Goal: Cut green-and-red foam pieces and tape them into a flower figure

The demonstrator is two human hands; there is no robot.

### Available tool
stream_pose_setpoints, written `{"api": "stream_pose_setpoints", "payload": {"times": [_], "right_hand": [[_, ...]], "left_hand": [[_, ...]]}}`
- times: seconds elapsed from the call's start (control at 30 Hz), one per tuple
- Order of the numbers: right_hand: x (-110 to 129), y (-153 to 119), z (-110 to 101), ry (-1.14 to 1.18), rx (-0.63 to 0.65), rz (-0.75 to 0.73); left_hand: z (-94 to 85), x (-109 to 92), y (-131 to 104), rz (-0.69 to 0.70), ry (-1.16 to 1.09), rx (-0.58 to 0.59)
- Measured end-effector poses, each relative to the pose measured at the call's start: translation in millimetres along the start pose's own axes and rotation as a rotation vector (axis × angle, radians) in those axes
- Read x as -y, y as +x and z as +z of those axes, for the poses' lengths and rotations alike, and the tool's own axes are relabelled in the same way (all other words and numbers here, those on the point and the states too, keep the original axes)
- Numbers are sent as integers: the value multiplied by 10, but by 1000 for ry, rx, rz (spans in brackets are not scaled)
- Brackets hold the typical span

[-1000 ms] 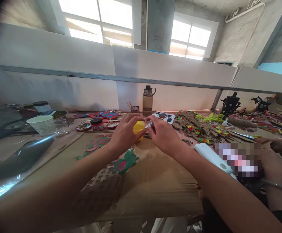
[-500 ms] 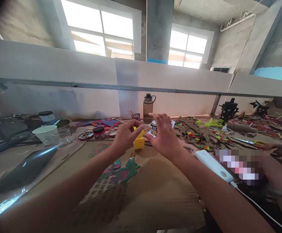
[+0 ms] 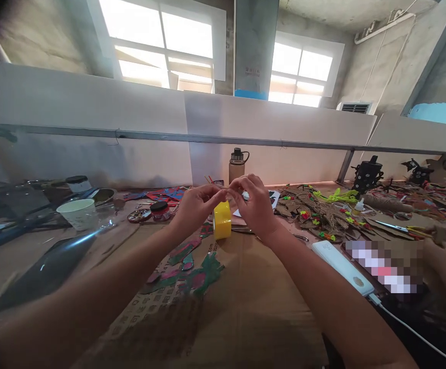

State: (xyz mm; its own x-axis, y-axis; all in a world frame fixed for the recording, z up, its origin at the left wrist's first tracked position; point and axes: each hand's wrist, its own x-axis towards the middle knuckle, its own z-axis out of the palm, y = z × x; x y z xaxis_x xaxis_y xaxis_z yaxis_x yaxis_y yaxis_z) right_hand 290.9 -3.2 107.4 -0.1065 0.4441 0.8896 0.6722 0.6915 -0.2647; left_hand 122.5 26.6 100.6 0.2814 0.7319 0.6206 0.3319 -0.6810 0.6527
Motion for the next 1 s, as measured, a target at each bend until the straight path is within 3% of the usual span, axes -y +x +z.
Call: {"api": "stream_pose_setpoints", "payload": {"times": [0.17,0.3,0.37,0.43,0.5,0.6,0.73,0.83,1.0], "right_hand": [[-14,47,39,56,-25,99],[-56,79,99,28,-56,47],[-84,89,121,-11,-60,1],[-116,93,151,-16,-58,-14],[-146,93,195,-2,-63,2],[-172,95,284,4,-96,29],[-178,107,390,40,-143,-10],[-184,122,439,62,-176,-31],[-201,144,489,104,-191,-7]], "left_hand": [[-76,-13,-55,64,46,-11],[-186,67,-165,-48,-29,-157],[-236,175,-292,-129,-38,-166],[-246,321,-464,-204,19,-9],[-204,473,-647,-269,112,237],[-78,640,-851,-318,211,446],[55,702,-890,-267,297,548],[68,690,-813,-314,291,602],[-69,652,-720,-451,29,636]]}}
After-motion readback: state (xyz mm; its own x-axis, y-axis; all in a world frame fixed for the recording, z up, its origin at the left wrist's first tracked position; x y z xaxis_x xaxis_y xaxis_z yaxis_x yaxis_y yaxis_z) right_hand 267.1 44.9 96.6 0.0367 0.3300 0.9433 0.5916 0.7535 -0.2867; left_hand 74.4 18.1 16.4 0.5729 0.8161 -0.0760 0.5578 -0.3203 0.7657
